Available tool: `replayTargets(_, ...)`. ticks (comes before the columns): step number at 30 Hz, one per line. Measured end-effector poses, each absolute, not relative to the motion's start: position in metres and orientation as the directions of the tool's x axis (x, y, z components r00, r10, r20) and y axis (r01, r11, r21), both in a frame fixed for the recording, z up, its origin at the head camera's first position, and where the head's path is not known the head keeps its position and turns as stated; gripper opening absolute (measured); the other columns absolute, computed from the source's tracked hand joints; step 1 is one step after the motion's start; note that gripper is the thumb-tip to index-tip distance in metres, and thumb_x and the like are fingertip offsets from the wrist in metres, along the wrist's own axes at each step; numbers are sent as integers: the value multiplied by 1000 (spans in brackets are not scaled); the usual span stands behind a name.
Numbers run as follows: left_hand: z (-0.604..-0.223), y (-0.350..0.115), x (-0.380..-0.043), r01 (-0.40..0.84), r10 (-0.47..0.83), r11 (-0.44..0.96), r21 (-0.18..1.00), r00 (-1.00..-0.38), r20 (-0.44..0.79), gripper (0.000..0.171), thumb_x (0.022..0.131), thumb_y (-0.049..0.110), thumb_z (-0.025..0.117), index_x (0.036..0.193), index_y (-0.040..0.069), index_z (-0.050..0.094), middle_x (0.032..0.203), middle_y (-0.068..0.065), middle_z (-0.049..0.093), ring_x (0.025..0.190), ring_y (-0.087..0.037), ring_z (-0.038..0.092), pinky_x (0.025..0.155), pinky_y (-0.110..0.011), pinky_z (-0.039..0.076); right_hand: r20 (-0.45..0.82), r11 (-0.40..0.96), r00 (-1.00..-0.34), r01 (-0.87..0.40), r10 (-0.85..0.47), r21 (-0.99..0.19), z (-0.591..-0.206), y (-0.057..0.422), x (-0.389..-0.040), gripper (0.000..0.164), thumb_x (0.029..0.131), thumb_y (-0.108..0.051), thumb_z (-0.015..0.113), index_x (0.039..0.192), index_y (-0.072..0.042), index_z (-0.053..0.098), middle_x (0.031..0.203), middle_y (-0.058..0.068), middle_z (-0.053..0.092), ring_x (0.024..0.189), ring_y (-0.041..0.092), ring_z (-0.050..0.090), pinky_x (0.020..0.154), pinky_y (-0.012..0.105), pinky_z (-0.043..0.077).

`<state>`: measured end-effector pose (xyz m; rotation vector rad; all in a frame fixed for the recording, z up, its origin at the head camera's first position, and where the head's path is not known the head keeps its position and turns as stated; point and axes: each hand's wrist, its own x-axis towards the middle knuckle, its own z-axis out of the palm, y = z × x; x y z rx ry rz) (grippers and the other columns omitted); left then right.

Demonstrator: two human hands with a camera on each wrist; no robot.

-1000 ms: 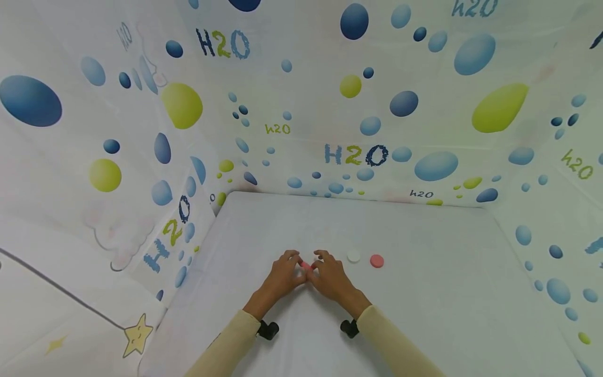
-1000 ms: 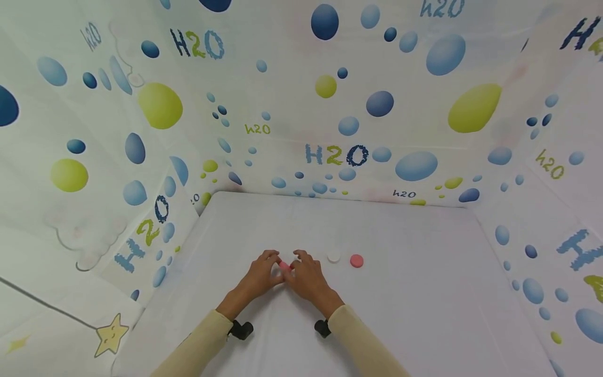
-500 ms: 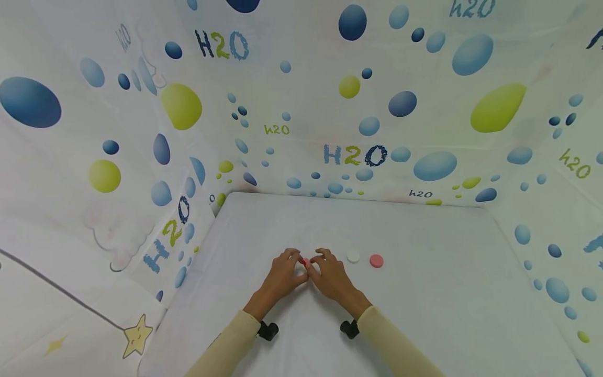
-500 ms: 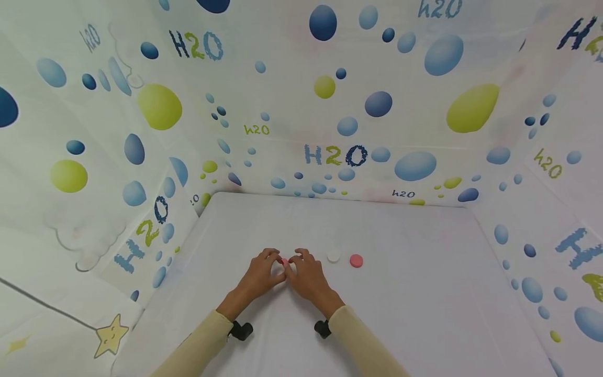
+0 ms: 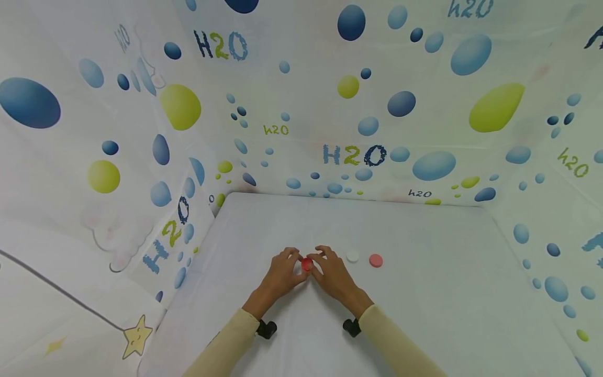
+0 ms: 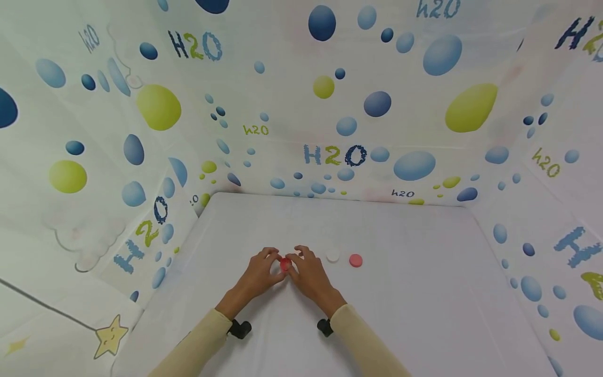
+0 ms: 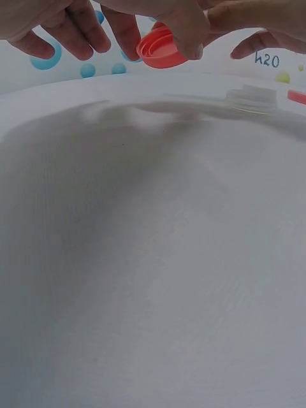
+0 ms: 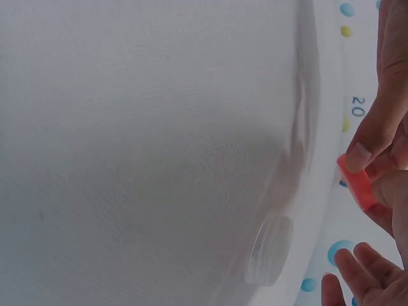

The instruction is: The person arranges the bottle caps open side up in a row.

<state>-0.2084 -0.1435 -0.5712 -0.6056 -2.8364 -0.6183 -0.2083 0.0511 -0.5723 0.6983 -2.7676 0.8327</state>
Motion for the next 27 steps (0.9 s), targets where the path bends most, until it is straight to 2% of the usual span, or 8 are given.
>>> replayTargets(8,-573,-146,-211,398,354,839,370,-917,184,38,92,27,84,120,6,70,138,-18,61,126,-36,62,105,-60,50,282,760,-863,-503,-418,-412,-579,54,-212,36,99,-24,76,133,-15,70,146,15,58,125,33,62,91,54,53)
replayTargets(17,-579,-147,-214,430,380,823,370,-903,202,31,91,18,82,117,3,73,132,-20,63,119,-40,64,99,-60,52,238,782,-880,-474,-411,-404,-588,55,-214,32,99,-23,76,129,-16,72,144,15,59,125,33,62,90,53,51)
replayTargets(27,-582,-146,-214,434,390,837,334,-900,192,36,92,23,84,121,5,74,133,-19,62,120,-38,64,100,-59,52,217,810,-890,-456,-402,-368,-593,53,-216,30,101,-27,74,129,-18,72,146,14,58,128,34,60,91,52,48)
